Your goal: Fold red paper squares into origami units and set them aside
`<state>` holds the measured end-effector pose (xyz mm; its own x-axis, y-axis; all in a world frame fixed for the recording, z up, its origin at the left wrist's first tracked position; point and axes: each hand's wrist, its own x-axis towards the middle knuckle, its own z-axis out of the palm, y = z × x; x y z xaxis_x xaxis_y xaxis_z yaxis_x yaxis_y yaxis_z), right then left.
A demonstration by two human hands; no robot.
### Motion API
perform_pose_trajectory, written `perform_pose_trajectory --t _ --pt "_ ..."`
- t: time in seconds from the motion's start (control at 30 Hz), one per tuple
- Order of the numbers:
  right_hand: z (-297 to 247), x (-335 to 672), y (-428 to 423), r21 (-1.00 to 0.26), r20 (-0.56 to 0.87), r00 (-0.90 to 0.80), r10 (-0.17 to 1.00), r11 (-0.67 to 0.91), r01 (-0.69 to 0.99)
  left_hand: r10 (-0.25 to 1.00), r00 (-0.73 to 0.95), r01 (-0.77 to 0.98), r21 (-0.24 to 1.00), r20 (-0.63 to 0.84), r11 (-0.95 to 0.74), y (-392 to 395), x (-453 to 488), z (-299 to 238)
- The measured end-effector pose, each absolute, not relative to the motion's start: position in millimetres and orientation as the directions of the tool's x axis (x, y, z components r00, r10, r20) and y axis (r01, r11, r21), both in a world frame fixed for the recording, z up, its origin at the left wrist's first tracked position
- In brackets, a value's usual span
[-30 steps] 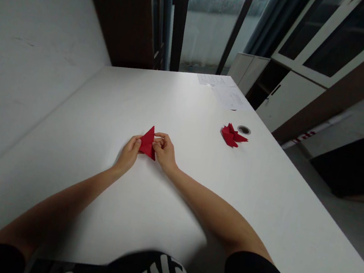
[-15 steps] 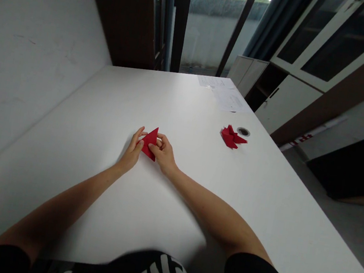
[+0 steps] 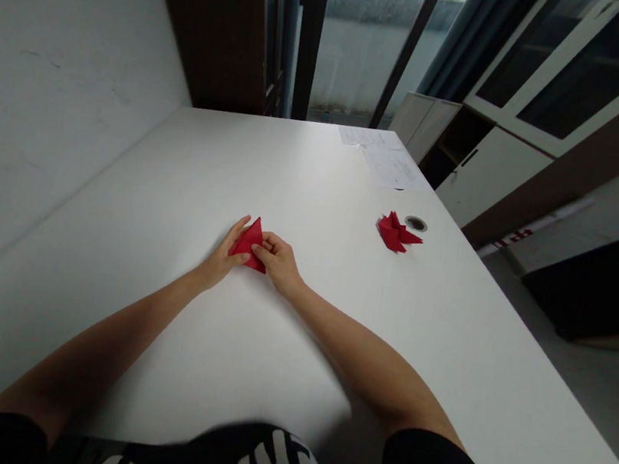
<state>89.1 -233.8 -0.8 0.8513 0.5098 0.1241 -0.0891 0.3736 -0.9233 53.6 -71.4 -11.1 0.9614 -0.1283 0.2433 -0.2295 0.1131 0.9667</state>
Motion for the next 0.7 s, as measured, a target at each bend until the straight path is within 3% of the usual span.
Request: perform_pose_trajectory --t 0.4,0.57,0.7 --pt "2 88 -234 -0.949 0.149 0.889 0.432 0.315 0.006 0.142 0.956 -0.252 0.966 0.258 -0.057 -78 56 -21" --pt "1 87 -233 -0.976 0.124 0.910 0.396 0.212 0.041 0.213 0.964 -0.170 0.985 0.161 0.028 -80 56 -24" --pt "2 83 -234 -0.979 0.200 0.907 0.370 0.102 0.174 0.307 0.948 -0.126 0.985 0.084 0.119 -83 57 -28"
